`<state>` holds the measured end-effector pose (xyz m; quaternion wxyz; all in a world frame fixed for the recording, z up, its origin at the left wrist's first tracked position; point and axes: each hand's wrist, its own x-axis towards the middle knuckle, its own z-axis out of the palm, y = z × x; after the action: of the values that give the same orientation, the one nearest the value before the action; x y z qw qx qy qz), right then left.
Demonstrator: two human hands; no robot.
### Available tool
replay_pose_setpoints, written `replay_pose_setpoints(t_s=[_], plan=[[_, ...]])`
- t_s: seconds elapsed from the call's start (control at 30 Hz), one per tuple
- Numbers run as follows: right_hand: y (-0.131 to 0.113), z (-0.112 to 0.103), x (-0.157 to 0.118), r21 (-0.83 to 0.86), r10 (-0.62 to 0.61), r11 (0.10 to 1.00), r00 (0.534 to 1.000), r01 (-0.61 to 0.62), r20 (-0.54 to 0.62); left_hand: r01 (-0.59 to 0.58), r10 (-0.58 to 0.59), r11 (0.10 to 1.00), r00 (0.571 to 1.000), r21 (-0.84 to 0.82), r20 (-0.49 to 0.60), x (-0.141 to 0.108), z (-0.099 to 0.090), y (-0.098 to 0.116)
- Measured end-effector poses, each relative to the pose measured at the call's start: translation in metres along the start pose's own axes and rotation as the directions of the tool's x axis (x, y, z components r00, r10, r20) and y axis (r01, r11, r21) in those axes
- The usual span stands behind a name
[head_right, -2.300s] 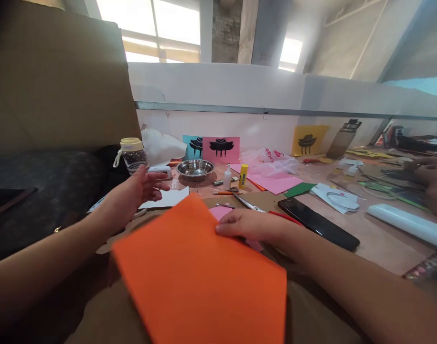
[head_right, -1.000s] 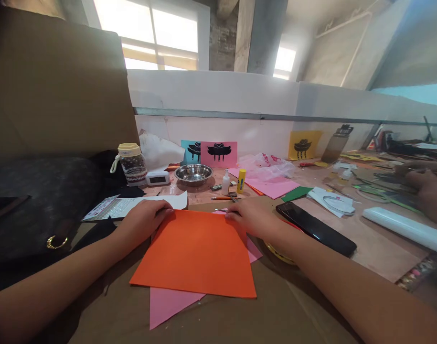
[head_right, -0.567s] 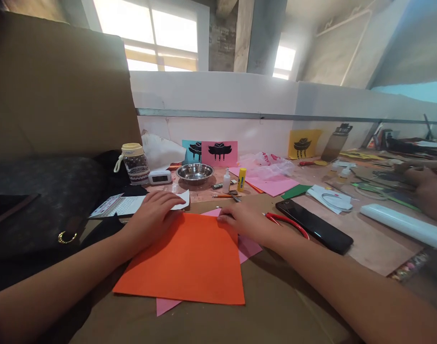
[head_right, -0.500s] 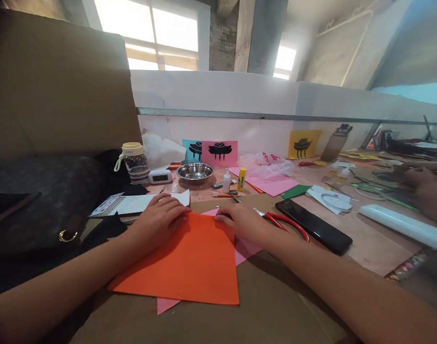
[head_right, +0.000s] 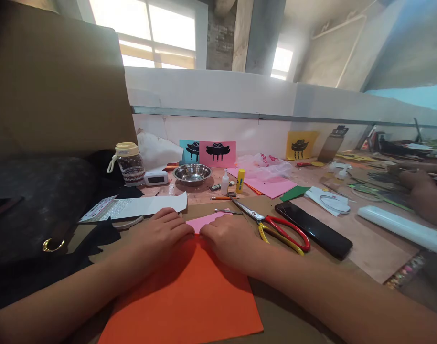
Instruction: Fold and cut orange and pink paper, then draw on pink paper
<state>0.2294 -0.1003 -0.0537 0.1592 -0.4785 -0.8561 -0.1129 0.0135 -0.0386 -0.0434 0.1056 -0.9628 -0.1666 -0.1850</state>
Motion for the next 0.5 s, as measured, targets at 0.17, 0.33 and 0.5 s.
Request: replay_pose_setpoints(t_s=[0.17,0.33,0.5], plan=[[0.008,-0.011,0.001,0.060,0.147,0.986,0.982,-0.155,0.121,0.142,-0.142,0.990,0.989,-0.005,-0.043,-0.002,0.012,-0.020],[0.013,-0.018,0.001,0.057,0.208,0.974,0.966,-0.219,0.154,0.197,-0.196,0.980,0.979,0.013,-0.059,-0.004,0.018,-0.035],[0.020,-0.023,0.001,0.126,0.261,0.948,0.941,-0.293,0.217,0.205,-0.203,0.977,0.978,0.058,-0.041,-0.007,0.020,-0.053]])
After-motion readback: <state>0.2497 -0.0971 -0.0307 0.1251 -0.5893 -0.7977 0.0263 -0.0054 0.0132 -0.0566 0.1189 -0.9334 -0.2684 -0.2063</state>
